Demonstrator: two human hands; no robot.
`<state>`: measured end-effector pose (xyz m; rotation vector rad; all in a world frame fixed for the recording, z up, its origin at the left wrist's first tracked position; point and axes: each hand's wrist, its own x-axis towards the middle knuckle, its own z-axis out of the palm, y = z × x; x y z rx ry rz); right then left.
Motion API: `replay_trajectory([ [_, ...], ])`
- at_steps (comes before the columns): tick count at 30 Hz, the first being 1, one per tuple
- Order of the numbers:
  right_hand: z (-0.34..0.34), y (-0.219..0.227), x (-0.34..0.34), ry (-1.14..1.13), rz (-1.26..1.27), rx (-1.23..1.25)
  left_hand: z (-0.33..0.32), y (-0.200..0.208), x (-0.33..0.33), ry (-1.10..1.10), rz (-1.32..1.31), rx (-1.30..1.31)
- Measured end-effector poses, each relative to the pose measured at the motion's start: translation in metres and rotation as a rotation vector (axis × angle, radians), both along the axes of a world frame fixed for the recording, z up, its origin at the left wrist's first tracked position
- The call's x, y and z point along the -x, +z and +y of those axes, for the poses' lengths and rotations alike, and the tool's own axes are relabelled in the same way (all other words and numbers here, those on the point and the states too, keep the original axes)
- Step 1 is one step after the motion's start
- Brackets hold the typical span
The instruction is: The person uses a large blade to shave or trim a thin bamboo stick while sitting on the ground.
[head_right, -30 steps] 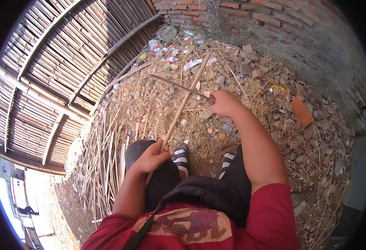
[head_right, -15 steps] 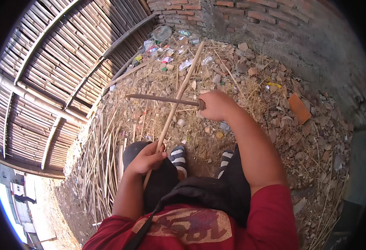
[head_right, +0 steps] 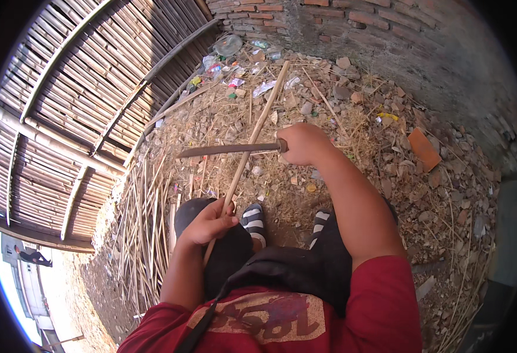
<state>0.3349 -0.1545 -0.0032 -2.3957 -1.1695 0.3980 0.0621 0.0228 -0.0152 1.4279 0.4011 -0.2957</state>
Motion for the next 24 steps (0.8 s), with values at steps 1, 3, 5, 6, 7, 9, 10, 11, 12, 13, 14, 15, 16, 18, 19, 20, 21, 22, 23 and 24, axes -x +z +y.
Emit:
replay_trajectory([
  [1,-0.005,-0.013,-0.016,-0.082,0.054,-0.037,0.001,0.001,-0.002,0.005,-0.008,0.013],
  [3,-0.011,-0.027,-0.031,-0.134,0.086,-0.111,0.002,-0.002,-0.004,0.018,-0.017,0.024],
  [5,-0.009,-0.021,-0.023,-0.102,0.036,-0.053,0.003,-0.006,-0.002,0.041,-0.003,0.017],
  [6,-0.006,-0.017,-0.016,-0.064,0.004,-0.068,0.004,-0.004,-0.001,0.044,-0.002,0.064],
  [7,-0.004,-0.011,-0.007,-0.034,-0.025,-0.078,0.003,0.0,-0.003,0.038,0.003,0.116],
  [9,-0.006,0.0,0.003,0.041,-0.08,-0.05,0.003,0.002,0.0,0.025,0.009,0.153],
  [10,-0.009,0.011,0.006,0.08,-0.116,-0.013,0.002,0.003,0.0,0.009,0.0,0.139],
  [11,-0.009,0.016,0.007,0.119,-0.153,0.024,0.002,0.003,0.001,-0.007,-0.009,0.124],
  [12,-0.008,0.002,-0.003,0.026,-0.062,-0.014,0.001,0.003,0.002,0.001,0.003,0.101],
  [13,-0.012,-0.02,-0.024,-0.081,0.017,-0.05,-0.001,0.004,-0.001,-0.006,0.003,0.081],
  [14,-0.013,-0.031,-0.038,-0.179,0.095,-0.092,-0.001,0.005,-0.005,-0.005,0.003,0.055],
  [15,-0.009,-0.034,-0.039,-0.192,0.086,-0.162,0.002,0.003,-0.003,0.008,-0.003,0.058],
  [16,-0.009,-0.033,-0.035,-0.21,0.079,-0.232,0.003,0.0,0.0,0.017,-0.007,0.061],
  [18,-0.009,-0.028,-0.026,-0.153,0.036,-0.238,0.005,0.0,0.001,0.023,-0.013,0.097],
  [19,-0.007,-0.013,-0.014,-0.081,0.005,-0.168,0.006,-0.001,0.0,0.02,-0.01,0.135],
  [20,-0.005,0.0,-0.003,-0.009,-0.024,-0.096,0.005,-0.001,0.001,0.016,-0.005,0.174],
  [21,-0.002,0.005,0.005,0.043,-0.069,-0.036,0.004,-0.001,0.002,0.016,0.0,0.165],
  [22,-0.001,0.012,0.011,0.091,-0.117,0.024,0.003,0.0,0.002,0.012,0.001,0.156],
  [23,0.0,0.013,0.014,0.141,-0.166,0.085,0.003,0.001,0.002,0.008,0.002,0.148],
  [24,-0.002,0.008,0.005,0.126,-0.089,0.085,0.003,-0.001,0.002,0.011,0.004,0.146],
])
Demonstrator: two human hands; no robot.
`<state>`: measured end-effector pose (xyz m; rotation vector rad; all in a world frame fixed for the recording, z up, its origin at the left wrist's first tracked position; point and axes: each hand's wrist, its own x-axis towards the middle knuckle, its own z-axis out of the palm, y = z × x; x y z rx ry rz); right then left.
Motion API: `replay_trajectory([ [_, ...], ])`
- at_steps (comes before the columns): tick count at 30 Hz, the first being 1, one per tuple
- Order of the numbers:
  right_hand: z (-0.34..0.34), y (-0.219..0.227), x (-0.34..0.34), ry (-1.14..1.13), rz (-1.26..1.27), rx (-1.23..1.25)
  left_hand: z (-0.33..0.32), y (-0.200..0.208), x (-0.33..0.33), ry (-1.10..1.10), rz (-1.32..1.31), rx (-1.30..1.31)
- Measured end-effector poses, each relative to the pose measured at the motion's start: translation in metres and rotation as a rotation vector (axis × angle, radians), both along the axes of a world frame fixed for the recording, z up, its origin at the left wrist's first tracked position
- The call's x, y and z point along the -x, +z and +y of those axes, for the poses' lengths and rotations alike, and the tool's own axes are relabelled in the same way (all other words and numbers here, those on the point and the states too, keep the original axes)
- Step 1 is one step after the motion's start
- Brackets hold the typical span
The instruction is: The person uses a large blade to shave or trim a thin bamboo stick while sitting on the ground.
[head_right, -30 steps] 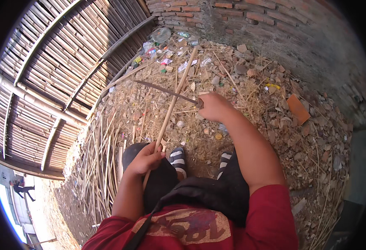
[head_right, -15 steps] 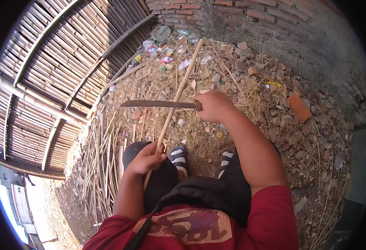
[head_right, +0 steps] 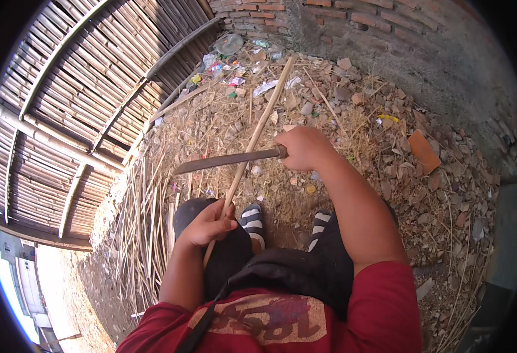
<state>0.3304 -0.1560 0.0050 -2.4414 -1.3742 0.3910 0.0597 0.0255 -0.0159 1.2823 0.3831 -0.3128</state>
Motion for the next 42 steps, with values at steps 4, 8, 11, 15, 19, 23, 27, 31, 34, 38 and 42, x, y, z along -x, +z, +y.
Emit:
replay_trajectory([
  [4,-0.007,-0.041,-0.036,-0.293,0.189,-0.294,0.003,-0.004,-0.002,0.01,-0.016,-0.004],
  [8,0.003,-0.025,-0.011,-0.181,0.147,-0.22,0.006,-0.003,0.001,0.01,-0.002,0.047],
  [11,0.006,-0.008,0.004,-0.017,0.054,-0.088,0.005,-0.001,0.001,-0.013,0.011,0.056],
  [15,-0.009,-0.05,-0.043,-0.245,0.256,-0.216,0.004,-0.002,-0.004,-0.028,0.013,0.021],
  [19,-0.011,-0.055,-0.051,-0.359,0.293,-0.311,0.008,-0.001,0.0,0.006,0.013,0.074],
  [23,0.001,-0.013,-0.009,-0.094,0.161,-0.156,0.01,-0.005,0.001,-0.007,0.012,0.144],
  [27,-0.001,-0.018,-0.022,-0.003,0.077,-0.009,0.003,-0.004,0.002,-0.039,0.002,0.055],
  [31,-0.009,-0.055,-0.046,-0.329,0.303,-0.28,0.004,-0.003,-0.003,-0.018,0.016,0.01],
  [34,-0.003,-0.057,-0.033,-0.291,0.222,-0.411,0.006,-0.003,-0.002,0.001,0.012,0.055],
  [38,0.008,-0.011,0.002,0.058,0.069,-0.083,0.006,-0.002,0.001,-0.018,0.013,0.063],
  [42,-0.007,-0.017,-0.022,-0.063,0.141,-0.049,-0.015,-0.02,-0.001,0.045,-0.153,-0.536],
])
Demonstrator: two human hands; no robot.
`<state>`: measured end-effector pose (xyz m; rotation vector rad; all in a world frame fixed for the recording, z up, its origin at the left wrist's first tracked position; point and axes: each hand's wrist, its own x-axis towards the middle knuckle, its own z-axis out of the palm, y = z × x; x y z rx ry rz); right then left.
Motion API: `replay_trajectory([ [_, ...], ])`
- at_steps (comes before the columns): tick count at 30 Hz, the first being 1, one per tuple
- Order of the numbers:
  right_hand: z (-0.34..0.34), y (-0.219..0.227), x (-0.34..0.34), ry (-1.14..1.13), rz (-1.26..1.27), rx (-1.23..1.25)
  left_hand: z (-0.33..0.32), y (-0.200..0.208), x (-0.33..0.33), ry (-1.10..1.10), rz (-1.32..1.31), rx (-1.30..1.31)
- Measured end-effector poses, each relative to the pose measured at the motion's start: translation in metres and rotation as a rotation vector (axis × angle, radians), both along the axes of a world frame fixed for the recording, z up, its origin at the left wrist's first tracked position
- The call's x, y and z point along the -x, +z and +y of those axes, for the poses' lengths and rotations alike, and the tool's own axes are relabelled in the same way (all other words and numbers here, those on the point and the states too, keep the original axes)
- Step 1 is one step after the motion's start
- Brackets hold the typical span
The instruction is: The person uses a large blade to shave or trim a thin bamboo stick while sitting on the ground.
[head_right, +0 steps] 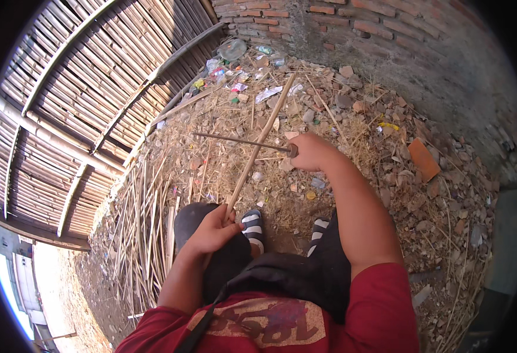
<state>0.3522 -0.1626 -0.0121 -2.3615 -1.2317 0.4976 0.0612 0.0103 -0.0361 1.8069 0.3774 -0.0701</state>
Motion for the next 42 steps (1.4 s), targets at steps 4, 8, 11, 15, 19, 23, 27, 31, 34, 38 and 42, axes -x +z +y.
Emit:
replay_trajectory([
  [4,-0.004,-0.02,-0.011,-0.119,-0.005,-0.069,-0.017,0.019,-0.005,0.12,0.107,-0.419],
  [8,0.003,0.017,0.022,0.103,-0.048,0.119,-0.022,0.011,-0.002,0.118,0.074,-0.551],
  [11,-0.006,0.008,-0.004,0.083,0.076,0.22,-0.029,0.008,-0.006,0.116,0.064,-0.621],
  [15,-0.006,0.003,-0.014,-0.116,0.149,0.224,-0.023,0.003,-0.006,0.123,0.043,-0.652],
  [19,0.008,0.023,0.026,0.083,-0.018,0.268,-0.024,0.005,-0.004,0.123,0.078,-0.634],
  [23,-0.005,-0.013,-0.018,-0.063,0.151,0.219,-0.027,0.002,-0.006,0.127,0.074,-0.67],
  [27,-0.008,-0.016,-0.018,-0.138,0.028,0.115,-0.026,0.0,-0.007,0.132,0.087,-0.714],
  [31,0.006,0.014,0.022,0.04,0.013,0.292,-0.032,0.005,-0.004,0.138,0.137,-0.712],
  [34,-0.001,0.004,0.004,-0.008,0.048,0.287,-0.035,0.009,-0.007,0.118,0.205,-0.702],
  [38,-0.007,-0.01,-0.015,-0.194,0.059,0.181,-0.034,0.012,-0.01,0.104,0.238,-0.706],
  [42,0.006,0.012,0.024,0.009,-0.017,0.287,-0.035,0.01,-0.007,0.117,0.232,-0.729],
])
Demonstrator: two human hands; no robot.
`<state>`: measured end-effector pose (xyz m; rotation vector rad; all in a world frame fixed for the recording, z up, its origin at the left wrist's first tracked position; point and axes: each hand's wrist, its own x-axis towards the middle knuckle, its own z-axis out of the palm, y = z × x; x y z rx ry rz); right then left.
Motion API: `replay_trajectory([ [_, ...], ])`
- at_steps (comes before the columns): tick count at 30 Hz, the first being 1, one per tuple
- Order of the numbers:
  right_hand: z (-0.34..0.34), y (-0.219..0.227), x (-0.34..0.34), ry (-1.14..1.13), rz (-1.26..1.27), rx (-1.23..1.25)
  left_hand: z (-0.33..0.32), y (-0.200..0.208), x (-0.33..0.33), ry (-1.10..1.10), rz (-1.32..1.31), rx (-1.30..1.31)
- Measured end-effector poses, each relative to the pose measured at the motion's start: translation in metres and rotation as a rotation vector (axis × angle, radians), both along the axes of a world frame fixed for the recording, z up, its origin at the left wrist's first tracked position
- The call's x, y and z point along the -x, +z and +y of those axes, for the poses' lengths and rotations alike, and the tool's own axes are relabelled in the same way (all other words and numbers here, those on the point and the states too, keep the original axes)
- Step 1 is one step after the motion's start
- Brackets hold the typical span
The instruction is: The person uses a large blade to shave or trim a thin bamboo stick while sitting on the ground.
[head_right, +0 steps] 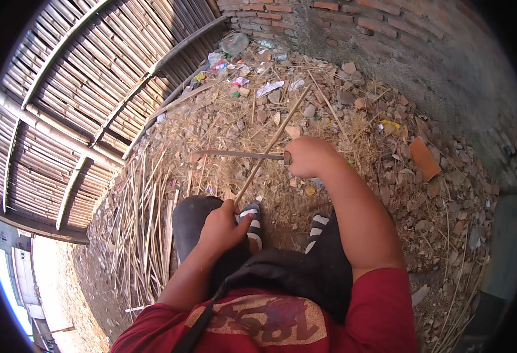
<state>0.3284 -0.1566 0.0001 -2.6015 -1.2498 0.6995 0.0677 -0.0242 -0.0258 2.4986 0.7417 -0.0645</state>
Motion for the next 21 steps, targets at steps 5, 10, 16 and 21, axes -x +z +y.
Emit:
replay_trajectory([
  [5,-0.011,-0.008,-0.025,-0.059,0.008,0.029,-0.008,-0.004,-0.002,0.003,-0.076,-0.043],
  [10,-0.015,-0.019,-0.031,-0.133,-0.027,-0.171,-0.006,-0.001,0.0,0.004,-0.081,-0.067],
  [16,-0.02,-0.023,-0.041,-0.118,0.118,-0.045,-0.007,-0.011,0.001,-0.014,-0.08,-0.045],
  [21,-0.02,-0.052,-0.052,-0.169,-0.014,-0.079,-0.008,-0.006,-0.002,-0.032,-0.042,-0.057],
])
